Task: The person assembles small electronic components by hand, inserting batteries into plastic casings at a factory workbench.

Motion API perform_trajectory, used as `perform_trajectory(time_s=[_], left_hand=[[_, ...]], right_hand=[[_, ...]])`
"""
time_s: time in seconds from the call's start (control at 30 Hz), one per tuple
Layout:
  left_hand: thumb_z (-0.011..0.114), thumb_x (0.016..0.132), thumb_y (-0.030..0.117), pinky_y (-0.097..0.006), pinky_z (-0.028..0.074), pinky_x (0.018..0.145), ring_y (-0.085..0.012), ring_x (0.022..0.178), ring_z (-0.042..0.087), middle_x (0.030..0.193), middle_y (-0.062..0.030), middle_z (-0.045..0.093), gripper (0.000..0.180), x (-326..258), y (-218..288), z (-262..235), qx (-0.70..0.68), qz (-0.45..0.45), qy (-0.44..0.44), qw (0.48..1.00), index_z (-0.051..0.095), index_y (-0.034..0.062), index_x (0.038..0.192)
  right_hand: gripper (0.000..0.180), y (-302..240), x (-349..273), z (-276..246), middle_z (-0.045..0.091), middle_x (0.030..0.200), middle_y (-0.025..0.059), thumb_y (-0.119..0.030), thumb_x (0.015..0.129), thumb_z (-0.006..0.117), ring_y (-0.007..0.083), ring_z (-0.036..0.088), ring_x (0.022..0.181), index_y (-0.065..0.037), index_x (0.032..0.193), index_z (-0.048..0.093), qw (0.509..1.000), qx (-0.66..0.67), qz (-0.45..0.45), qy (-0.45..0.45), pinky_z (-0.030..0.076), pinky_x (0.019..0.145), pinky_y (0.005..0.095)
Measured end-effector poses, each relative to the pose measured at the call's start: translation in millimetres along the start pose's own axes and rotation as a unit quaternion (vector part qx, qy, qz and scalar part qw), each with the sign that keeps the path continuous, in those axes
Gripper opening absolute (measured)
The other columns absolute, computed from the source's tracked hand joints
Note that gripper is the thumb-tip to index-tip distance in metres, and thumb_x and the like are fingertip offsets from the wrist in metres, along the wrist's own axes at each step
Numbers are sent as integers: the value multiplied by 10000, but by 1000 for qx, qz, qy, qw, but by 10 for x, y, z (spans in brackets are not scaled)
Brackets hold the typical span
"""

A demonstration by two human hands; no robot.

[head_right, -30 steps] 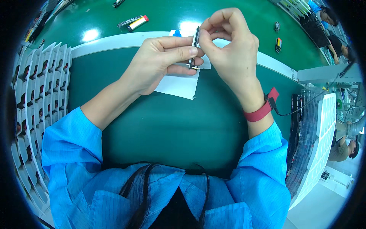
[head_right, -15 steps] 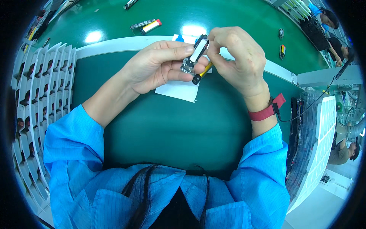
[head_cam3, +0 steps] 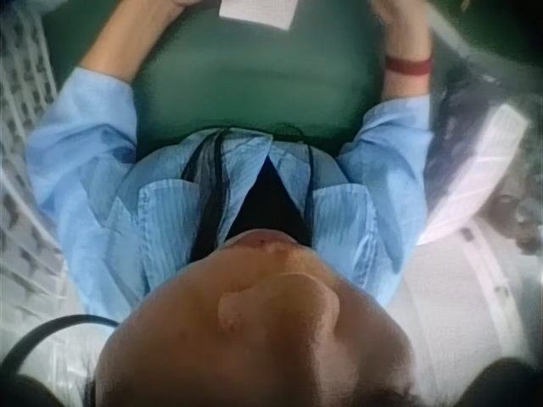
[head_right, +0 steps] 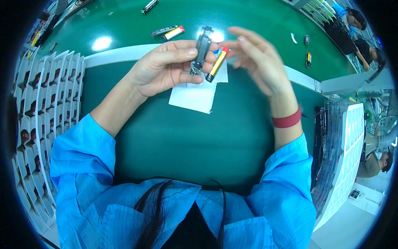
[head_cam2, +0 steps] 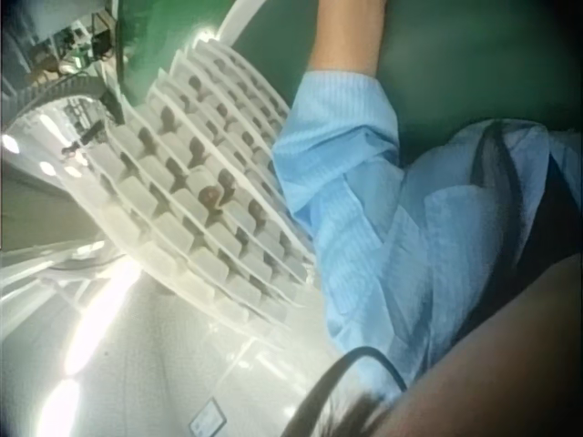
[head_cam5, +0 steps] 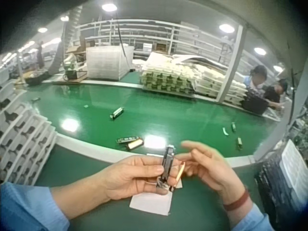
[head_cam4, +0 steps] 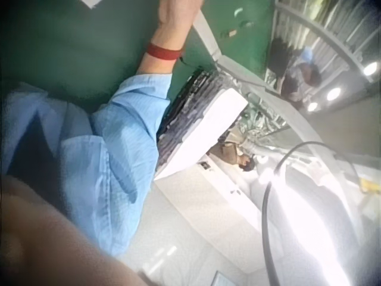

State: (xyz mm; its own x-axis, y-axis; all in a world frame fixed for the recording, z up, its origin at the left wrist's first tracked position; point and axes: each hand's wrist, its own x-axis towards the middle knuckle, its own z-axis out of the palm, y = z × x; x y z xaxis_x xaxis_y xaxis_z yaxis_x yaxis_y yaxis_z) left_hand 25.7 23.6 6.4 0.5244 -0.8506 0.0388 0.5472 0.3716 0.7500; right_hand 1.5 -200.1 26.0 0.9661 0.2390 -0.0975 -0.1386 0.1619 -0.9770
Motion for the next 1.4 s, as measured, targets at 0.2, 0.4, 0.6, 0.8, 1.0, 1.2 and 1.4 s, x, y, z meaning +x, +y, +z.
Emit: perform_trajectory(time_s=[0.2, 0.4, 0.6, 0.8, 1.0, 1.2, 1.4], left_hand=[[502, 879, 134, -281, 542, 766, -139, 898, 598, 975, -90, 596, 310, 34, -1, -23, 119, -4, 73, 990, 504, -30, 1142], [505, 878, 140, -238, 553, 736, -134, 888, 597, 1000, -89, 575, 329, 36, -20, -133, 45, -13, 52, 998, 491, -47, 1149], [557, 854, 145, -248, 539, 742, -135, 875, 606, 995, -82, 596, 347, 51, -71, 6, 122, -18, 96, 988, 511, -8, 1162], [601, 827, 127, -242, 540, 733, -119, 863, 605, 954, -63, 610, 368, 57, -122, 58, 165, 3, 166, 972, 522, -4, 1162], [598, 828, 97, -230, 545, 727, -124, 859, 606, 954, -73, 610, 359, 57, -166, 86, 181, 35, 191, 964, 523, -7, 1163], [606, 822, 93, -228, 547, 720, -124, 852, 606, 970, -84, 609, 328, 77, -163, 92, 196, 30, 195, 961, 551, -4, 1130], [601, 826, 97, -225, 546, 710, -127, 852, 609, 967, -87, 613, 319, 60, -191, 104, 201, 39, 196, 959, 558, 8, 1129]], right_hand=[[323, 233, -107, 367, 630, 948, 84, -99, 799, 634, 108, 592, 804, 14, 1088, 545, 958, -144, -201, 145, 445, 711, 216], [297, 136, -131, 255, 651, 909, 86, -68, 794, 629, 104, 590, 801, 0, 1073, 553, 995, 49, -91, 15, 438, 706, 219], [330, -2, -107, 214, 650, 857, 127, -81, 789, 645, 137, 618, 792, 21, 1079, 524, 989, -107, -91, 54, 497, 691, 234], [318, 60, -126, 399, 648, 835, 145, -83, 749, 693, 146, 634, 758, 45, 999, 544, 952, -214, -164, 142, 515, 665, 222], [292, 110, -109, 420, 650, 819, 137, -83, 747, 694, 137, 630, 753, 45, 969, 553, 944, -220, -187, 157, 511, 661, 216], [282, 114, -102, 433, 651, 821, 133, -80, 752, 688, 130, 627, 747, 46, 966, 556, 940, -220, -205, 160, 508, 653, 212], [255, 117, -106, 445, 651, 811, 138, -79, 754, 688, 129, 626, 745, 38, 934, 549, 943, -216, -195, 163, 507, 647, 210]])
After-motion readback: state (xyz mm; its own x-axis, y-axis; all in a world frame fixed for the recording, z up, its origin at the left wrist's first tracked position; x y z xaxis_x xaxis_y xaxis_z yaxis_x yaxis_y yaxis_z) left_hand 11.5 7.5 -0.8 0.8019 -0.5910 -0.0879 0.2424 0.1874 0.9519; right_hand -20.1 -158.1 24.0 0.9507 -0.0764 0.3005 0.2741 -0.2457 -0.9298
